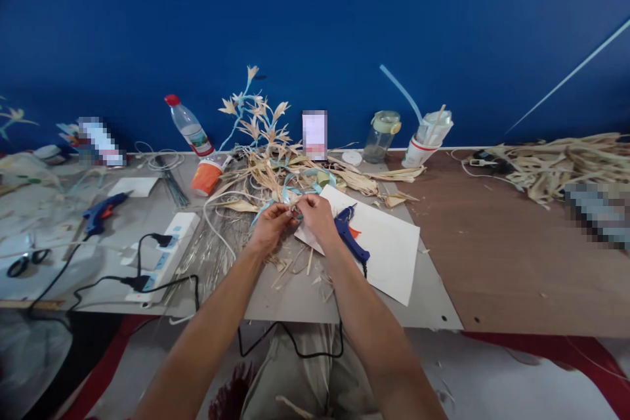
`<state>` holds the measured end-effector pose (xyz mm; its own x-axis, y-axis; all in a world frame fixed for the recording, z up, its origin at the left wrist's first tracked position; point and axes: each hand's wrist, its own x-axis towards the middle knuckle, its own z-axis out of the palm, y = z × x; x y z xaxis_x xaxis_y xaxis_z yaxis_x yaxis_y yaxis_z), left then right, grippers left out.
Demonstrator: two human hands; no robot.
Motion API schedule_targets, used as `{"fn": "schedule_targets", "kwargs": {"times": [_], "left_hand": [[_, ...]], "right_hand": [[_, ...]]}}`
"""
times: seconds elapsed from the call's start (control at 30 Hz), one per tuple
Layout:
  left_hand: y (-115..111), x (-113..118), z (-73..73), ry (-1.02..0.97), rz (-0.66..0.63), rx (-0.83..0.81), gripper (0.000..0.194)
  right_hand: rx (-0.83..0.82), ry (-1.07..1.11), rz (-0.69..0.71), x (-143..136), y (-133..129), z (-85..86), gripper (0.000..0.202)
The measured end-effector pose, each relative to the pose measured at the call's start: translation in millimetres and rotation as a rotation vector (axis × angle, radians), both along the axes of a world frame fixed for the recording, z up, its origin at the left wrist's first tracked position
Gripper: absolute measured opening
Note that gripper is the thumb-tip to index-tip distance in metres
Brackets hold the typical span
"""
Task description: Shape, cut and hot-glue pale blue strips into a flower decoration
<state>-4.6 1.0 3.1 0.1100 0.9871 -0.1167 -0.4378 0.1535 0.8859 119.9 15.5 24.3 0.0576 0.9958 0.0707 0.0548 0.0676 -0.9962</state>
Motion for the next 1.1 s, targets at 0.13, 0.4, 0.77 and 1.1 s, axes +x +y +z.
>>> {"fn": "schedule_targets", "kwargs": {"times": [0.13, 0.4, 0.77, 1.1], "left_hand": [[0.0, -0.5, -1.0, 0.019, 0.000, 0.024, 0.031], [0.5, -0.2, -2.8, 0.027, -0.002, 0.052, 0.029], [3.6, -1.0, -4.5, -0.003, 0.094, 0.073, 0.030], [4.4, -0.5, -3.1, 0.136, 0.198, 0.114, 0.018]], "right_hand": [[0.005, 0.051, 0.004, -0.8, -0.3, -0.5, 0.015], [0.002, 0.067, 0.010, 0.3, 0.0, -3.2, 0.016], [-0.056, 0.317, 0.041, -6.4, -4.9, -6.2, 0.021], [-0.088, 0.314, 0.005, -17.9, -7.5, -14.2, 0.014]]}}
